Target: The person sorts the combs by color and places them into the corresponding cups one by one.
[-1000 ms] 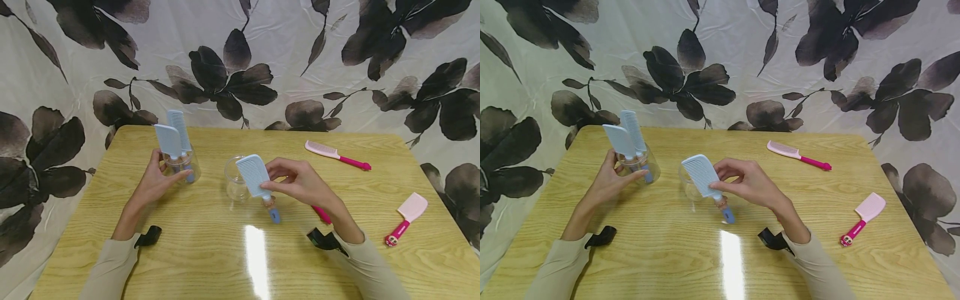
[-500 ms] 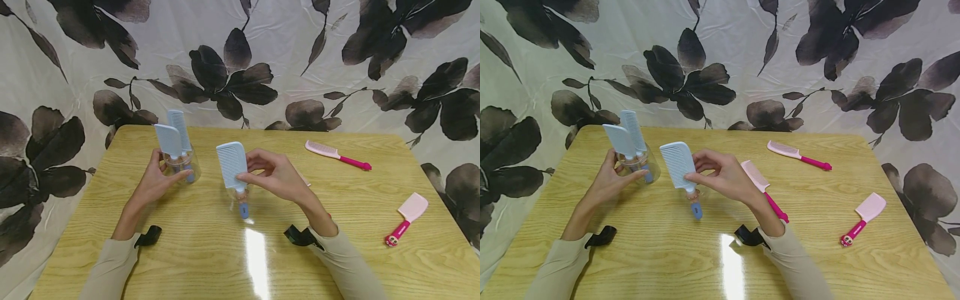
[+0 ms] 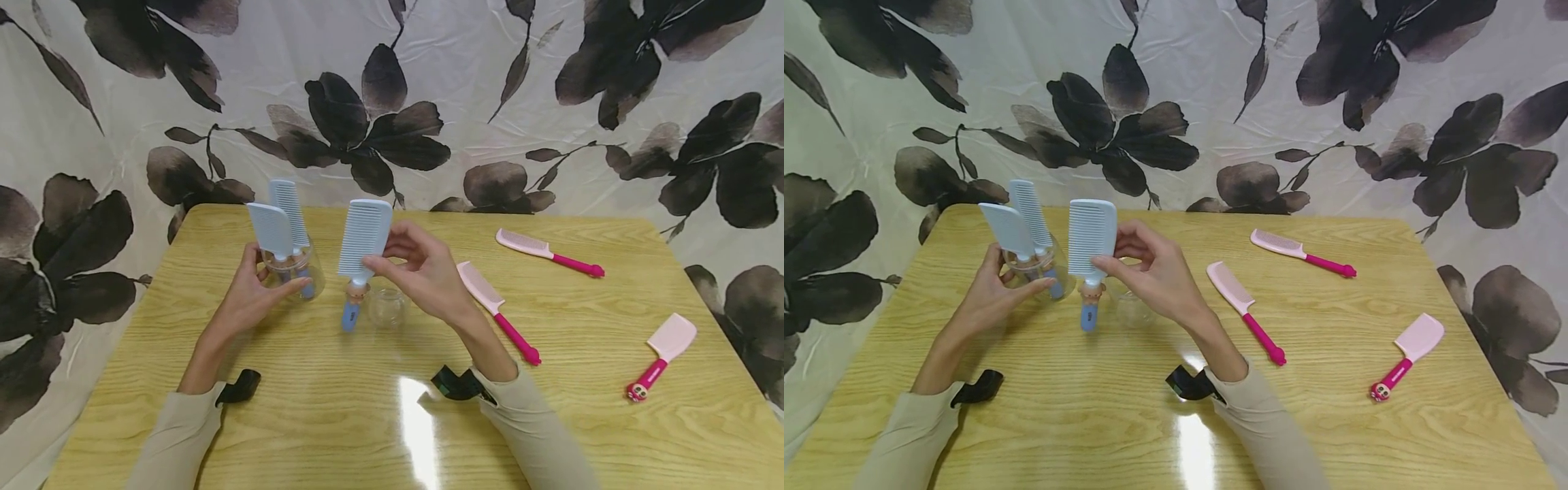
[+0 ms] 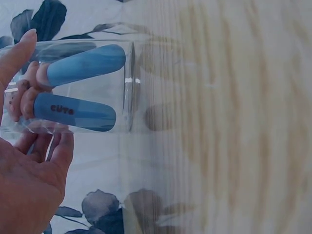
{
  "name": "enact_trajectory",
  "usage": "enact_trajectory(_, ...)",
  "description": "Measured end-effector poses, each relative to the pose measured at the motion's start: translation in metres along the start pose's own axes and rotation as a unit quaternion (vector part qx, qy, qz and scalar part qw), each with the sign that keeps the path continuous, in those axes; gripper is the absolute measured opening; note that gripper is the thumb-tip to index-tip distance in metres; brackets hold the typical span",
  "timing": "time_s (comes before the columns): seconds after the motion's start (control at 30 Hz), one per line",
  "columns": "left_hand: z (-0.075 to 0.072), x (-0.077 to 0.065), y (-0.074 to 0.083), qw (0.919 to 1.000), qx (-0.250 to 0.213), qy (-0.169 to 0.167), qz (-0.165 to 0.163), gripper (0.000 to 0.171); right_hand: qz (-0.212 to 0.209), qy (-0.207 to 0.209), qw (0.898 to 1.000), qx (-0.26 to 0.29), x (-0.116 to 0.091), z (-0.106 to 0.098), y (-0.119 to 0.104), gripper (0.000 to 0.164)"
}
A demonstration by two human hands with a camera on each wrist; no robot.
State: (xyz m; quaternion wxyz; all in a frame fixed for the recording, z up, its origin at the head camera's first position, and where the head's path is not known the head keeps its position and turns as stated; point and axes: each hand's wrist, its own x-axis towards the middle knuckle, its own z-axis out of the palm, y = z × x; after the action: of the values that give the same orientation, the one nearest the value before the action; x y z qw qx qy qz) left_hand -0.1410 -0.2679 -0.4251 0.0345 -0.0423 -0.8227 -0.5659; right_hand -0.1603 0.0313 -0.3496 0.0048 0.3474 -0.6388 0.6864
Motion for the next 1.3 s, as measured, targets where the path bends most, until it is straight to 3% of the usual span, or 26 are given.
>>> enact_trajectory(0.4, 0.0, -0.001, 0.002, 1.0, 0.006, -0.001, 0.004, 0.086, -0.031, 0.047, 0.998, -0.002, 0.012, 0.02, 0.001, 0.034)
enact_trajectory(0.7, -0.001, -0.002, -0.002, 1.0, -0.007, -0.004, -0.003, 0.084, -0.052, 0.072, 0.994, 0.057, 0.025, 0.041, 0.005, 0.032)
enact_trajectory(1.13, -0.001, 0.001, 0.0, 1.0, -0.001, -0.008, 0.004, 0.085, -0.098, 0.094, 0.99, 0.032, 0.049, 0.073, -0.003, 0.033)
enact_trajectory(1.3, -0.001, 0.001, 0.0, 1.0, 0.001, -0.007, -0.001, 0.084, -0.093, 0.095, 0.991, 0.008, 0.054, 0.077, 0.0, 0.032)
